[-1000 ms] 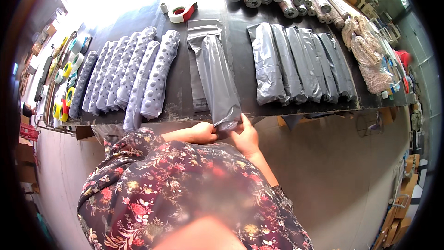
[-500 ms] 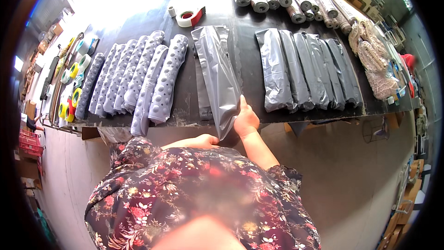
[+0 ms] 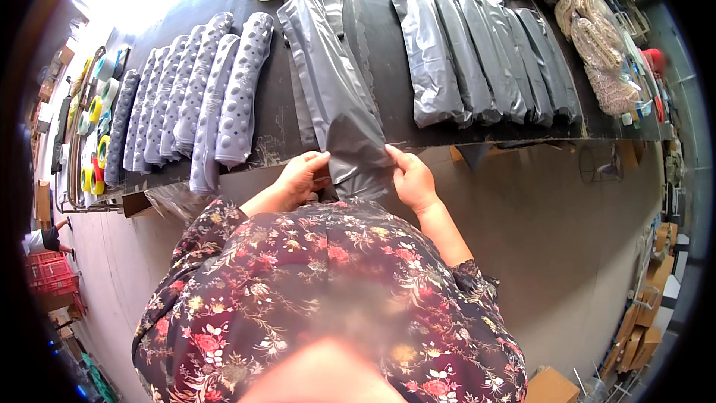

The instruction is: The person writes on a cardboard box with a marker and then individually wraps plastic molded parts in grey plastic bags by hand at a large work table.

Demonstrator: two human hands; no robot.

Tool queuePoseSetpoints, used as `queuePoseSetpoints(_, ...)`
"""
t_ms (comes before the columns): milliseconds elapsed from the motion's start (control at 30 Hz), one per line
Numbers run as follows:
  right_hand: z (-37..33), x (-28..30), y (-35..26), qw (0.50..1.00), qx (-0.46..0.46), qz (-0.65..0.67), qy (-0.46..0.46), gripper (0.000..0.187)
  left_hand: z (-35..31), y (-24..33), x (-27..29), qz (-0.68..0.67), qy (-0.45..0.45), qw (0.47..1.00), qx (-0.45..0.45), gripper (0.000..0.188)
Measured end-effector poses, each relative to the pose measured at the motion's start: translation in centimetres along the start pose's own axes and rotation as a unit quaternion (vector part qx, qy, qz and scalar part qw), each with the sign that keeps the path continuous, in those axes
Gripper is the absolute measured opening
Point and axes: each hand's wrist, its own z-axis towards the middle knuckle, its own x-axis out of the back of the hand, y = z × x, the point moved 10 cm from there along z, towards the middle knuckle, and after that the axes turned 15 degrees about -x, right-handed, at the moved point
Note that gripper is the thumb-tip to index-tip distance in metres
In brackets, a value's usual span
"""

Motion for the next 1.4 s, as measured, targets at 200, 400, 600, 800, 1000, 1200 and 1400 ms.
queuePoseSetpoints(200,2.8,-1.1,0.7,0.957,-0.150,0.235,-0.083,0.045,0.7,-2.4,-0.6,-0.091,-0.014,0.996,-0.007,0.023)
queuePoseSetpoints(400,4.8,-2.1,3.8,0.930,-0.194,0.297,-0.094,0.014,1.5,-2.8,2.0,-0.033,0.026,0.997,-0.067,0.010)
queuePoseSetpoints(600,3.9,-2.4,2.6,0.934,-0.139,0.320,-0.077,0.015,-1.0,-4.5,-0.7,-0.038,-0.067,0.996,-0.053,0.030)
queuePoseSetpoints(800,1.9,1.8,0.6,0.988,0.032,-0.001,0.153,0.021,-1.1,-7.3,0.8,0.037,-0.041,0.996,-0.067,0.037)
queuePoseSetpoints(1000,-5.7,-3.2,-11.6,0.899,0.407,-0.159,0.031,0.018,-2.8,-7.5,-1.1,0.133,-0.104,0.983,-0.076,0.033)
queuePoseSetpoints(1200,-5.1,-8.0,-10.0,0.890,0.391,-0.220,-0.079,0.014,-3.1,-6.8,-1.4,0.106,-0.085,0.983,-0.122,0.016)
queuePoseSetpoints(1400,-4.6,-9.5,-9.7,0.885,0.355,-0.274,-0.123,0.006,-3.5,-4.2,-1.6,0.364,-0.072,0.901,-0.223,0.018)
